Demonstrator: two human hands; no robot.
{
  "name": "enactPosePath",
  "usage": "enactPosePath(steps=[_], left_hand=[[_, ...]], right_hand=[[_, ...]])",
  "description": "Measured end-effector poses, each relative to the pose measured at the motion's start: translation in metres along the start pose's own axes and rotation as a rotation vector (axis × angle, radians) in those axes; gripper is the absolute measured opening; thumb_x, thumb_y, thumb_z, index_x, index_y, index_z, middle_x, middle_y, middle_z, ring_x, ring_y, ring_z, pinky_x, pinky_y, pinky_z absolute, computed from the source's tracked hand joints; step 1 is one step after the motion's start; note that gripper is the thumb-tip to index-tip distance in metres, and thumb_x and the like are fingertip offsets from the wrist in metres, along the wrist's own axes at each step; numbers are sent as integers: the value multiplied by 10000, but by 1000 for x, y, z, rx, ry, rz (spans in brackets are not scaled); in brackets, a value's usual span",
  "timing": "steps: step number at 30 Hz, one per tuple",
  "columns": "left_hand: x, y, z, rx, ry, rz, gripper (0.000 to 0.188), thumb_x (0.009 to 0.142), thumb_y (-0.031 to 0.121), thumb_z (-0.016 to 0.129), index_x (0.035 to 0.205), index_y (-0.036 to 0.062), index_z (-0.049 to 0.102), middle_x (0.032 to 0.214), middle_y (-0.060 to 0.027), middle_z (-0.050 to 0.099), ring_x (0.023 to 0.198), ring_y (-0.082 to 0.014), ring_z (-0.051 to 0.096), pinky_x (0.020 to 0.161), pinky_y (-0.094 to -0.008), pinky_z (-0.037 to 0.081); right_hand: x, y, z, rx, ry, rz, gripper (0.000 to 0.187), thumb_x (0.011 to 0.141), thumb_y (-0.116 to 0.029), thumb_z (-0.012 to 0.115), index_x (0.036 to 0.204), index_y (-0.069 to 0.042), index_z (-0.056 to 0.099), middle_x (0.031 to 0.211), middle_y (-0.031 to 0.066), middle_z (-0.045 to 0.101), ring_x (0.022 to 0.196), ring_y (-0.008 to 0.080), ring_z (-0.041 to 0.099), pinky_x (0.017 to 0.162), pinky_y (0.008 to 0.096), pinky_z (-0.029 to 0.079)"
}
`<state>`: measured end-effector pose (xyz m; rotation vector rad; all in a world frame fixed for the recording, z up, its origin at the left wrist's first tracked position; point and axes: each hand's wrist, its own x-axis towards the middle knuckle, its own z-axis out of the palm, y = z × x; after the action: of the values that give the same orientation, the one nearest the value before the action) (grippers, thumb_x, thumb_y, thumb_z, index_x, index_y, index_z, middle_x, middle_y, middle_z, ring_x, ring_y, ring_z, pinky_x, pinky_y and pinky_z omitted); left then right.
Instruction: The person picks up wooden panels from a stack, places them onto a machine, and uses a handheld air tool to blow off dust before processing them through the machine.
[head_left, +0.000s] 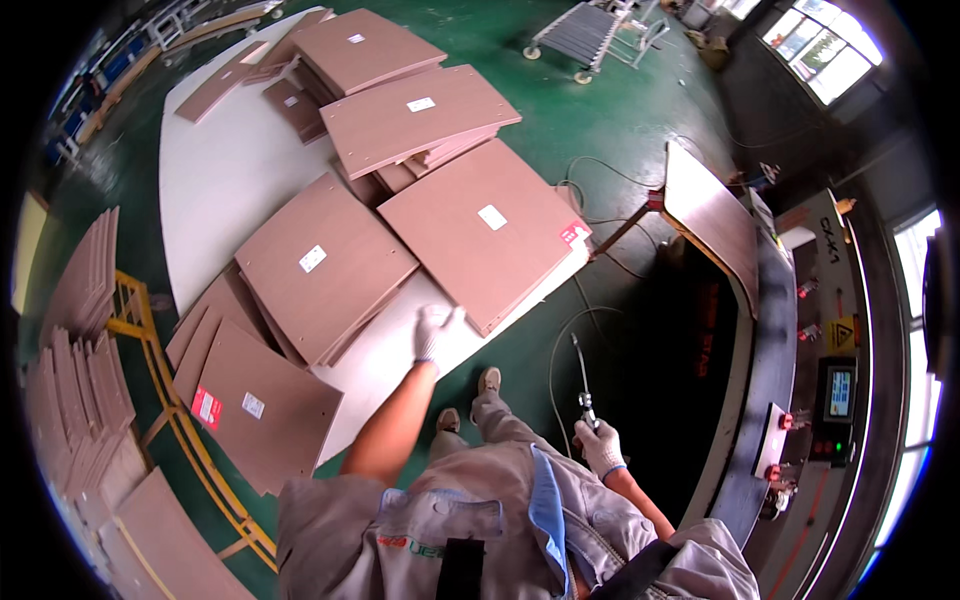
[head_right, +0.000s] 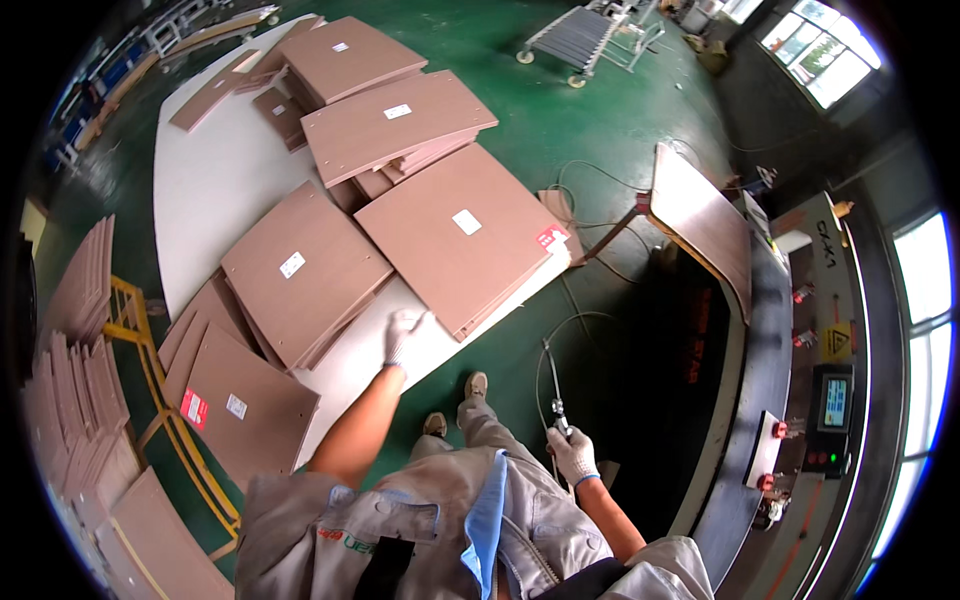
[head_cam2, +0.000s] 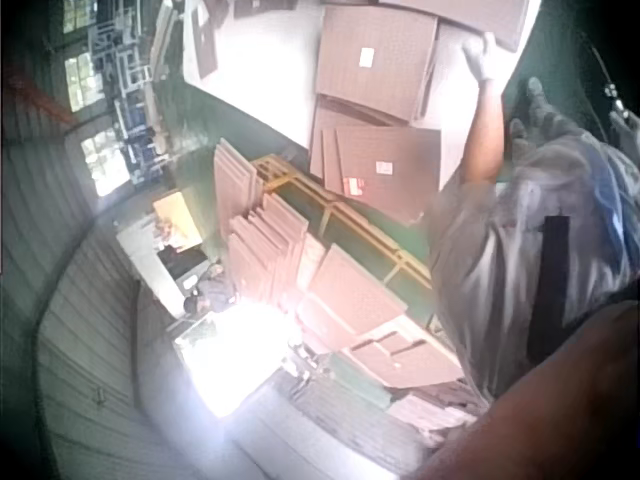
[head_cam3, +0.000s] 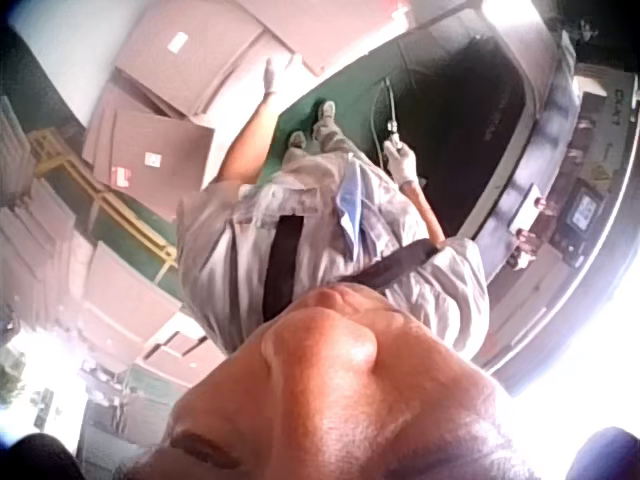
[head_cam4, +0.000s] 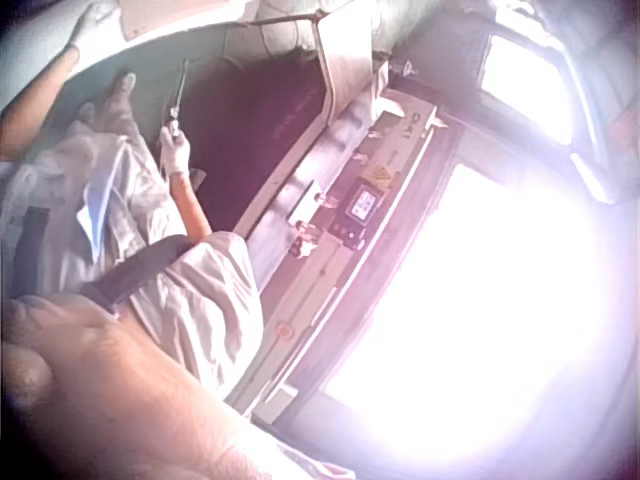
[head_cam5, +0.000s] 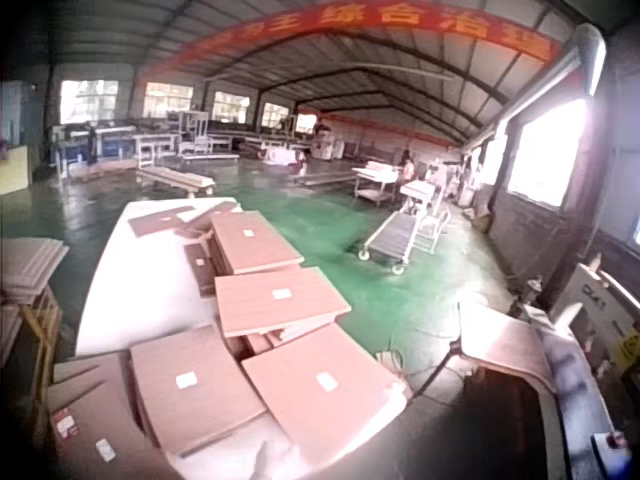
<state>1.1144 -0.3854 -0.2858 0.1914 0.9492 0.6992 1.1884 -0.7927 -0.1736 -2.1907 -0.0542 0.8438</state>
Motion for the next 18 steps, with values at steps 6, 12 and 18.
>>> enactPosePath(steps=[6,12,18], left_hand=[[0,-27,48,580,-75,133,400,952,261,796,1197,-38,692,1091,-146,736,942,-237,691,765,-403,578],[-60,16,-6,427,287,487,315,950,214,789,1118,-40,708,1055,-93,723,913,-174,656,849,-347,549],[-106,69,-140,447,505,732,422,987,222,760,1266,-82,675,1204,-123,725,1103,-243,659,984,-378,526]], right_hand=[[102,-64,-3,88,-87,-204,315,1039,-342,685,875,-76,641,709,2,643,545,77,534,504,262,427],[189,-137,36,185,-198,-351,285,1033,-325,680,991,-43,675,733,-5,637,606,87,555,557,271,450],[179,-179,125,-161,-401,-469,391,936,-377,768,996,7,727,839,92,729,772,170,663,736,380,550]])
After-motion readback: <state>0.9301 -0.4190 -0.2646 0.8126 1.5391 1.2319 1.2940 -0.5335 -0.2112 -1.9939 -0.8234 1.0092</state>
